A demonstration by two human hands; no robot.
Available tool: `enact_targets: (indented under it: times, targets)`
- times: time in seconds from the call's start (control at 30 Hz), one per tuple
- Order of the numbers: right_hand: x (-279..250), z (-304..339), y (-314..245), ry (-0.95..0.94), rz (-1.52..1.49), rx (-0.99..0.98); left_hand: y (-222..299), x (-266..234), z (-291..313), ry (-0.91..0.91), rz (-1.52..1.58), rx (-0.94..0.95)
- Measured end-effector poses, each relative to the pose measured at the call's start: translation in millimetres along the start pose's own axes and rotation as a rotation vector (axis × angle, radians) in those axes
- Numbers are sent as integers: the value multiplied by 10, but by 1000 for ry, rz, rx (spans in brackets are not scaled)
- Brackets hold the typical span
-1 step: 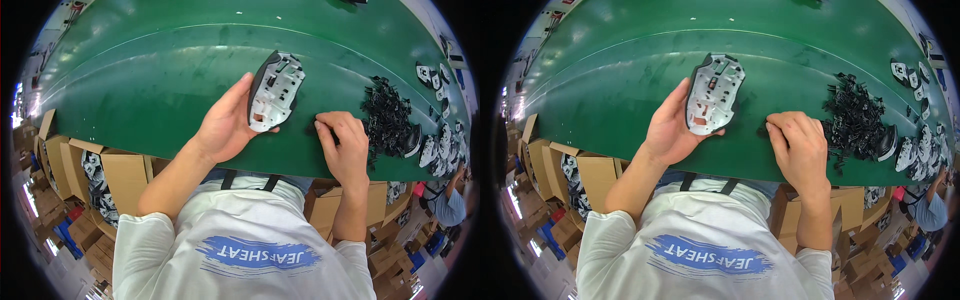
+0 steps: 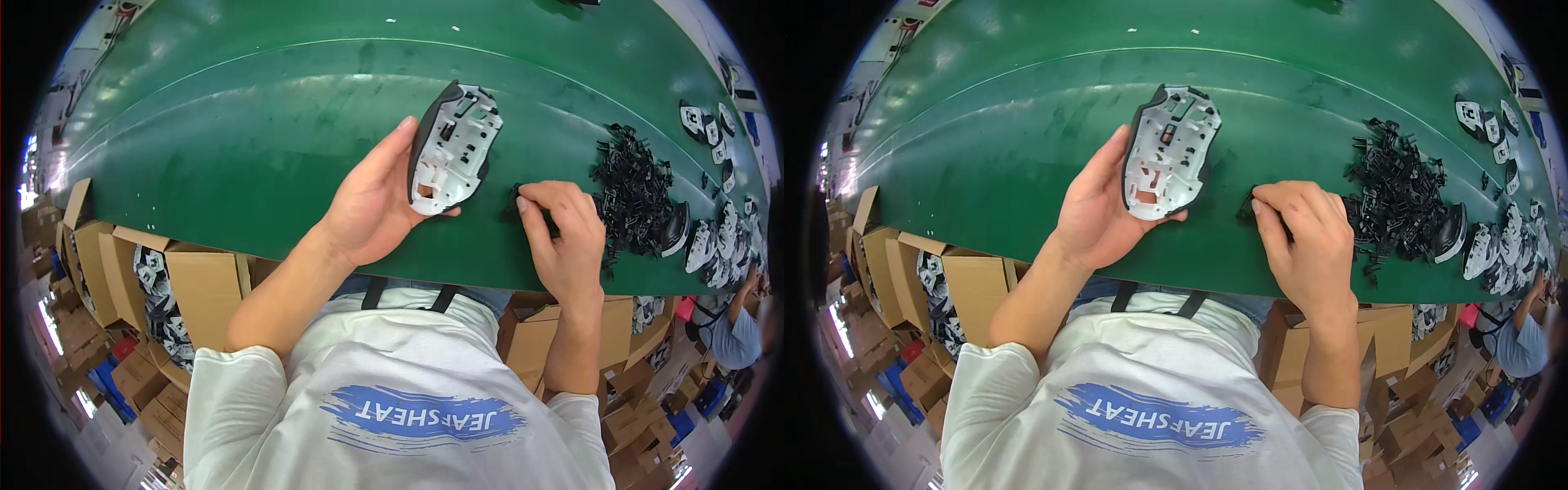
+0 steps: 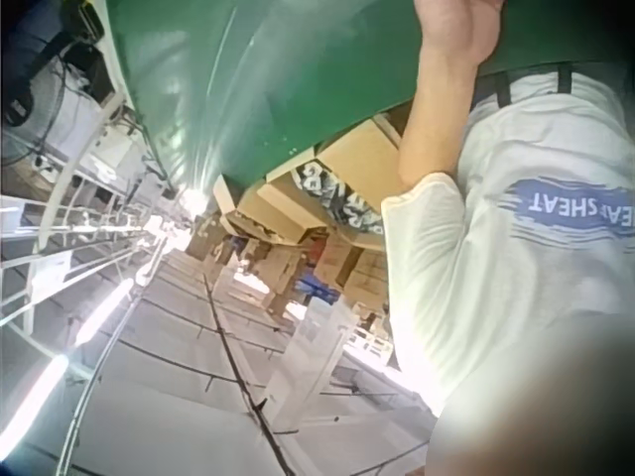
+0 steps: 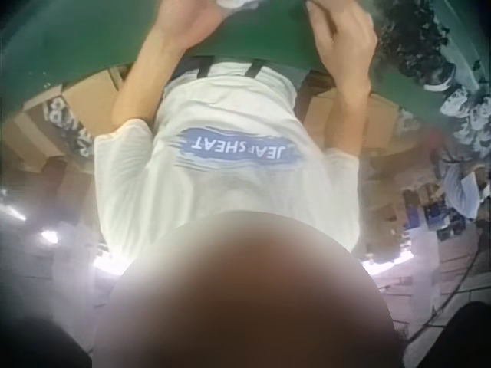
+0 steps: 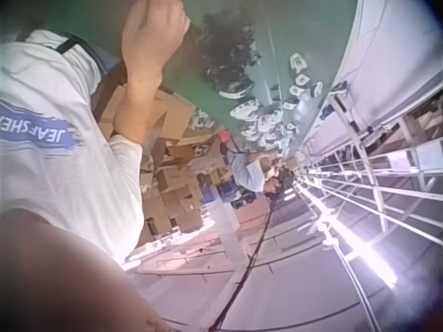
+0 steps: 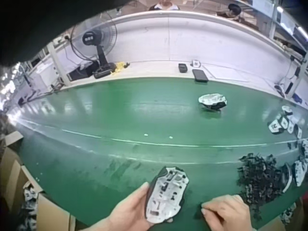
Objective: The person assembles computer mouse components by hand, placing a scroll wheel, circuit board, and buttons into a mouse shell on a production conveyor belt.
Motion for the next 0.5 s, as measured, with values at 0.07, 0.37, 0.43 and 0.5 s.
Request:
enact_targets:
  times: [0.07, 0.37, 0.43, 0.5]
  targets:
    - [-99, -24, -67, 70, -85, -1, -39, 55, -15, -22, 18, -18]
    - [-109, -184, -370, 275, -232, 48, -302, 373, 156, -48, -176, -7]
    - [-143, -195, -420, 300, -181, -38, -318, 403, 177, -72, -166, -25]
    - [-149, -189, -468, 323, -129, -124, -325, 438, 209, -95, -157, -44]
Point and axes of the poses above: each hand's wrist, its own z-axis away from the middle knuckle, its own x-axis out of the palm, y = z × x, the point moved 8 cm from there along -z, towards the middle knuckle, and after that the axes turned 6 degrees about z, right-handed, at the moved point
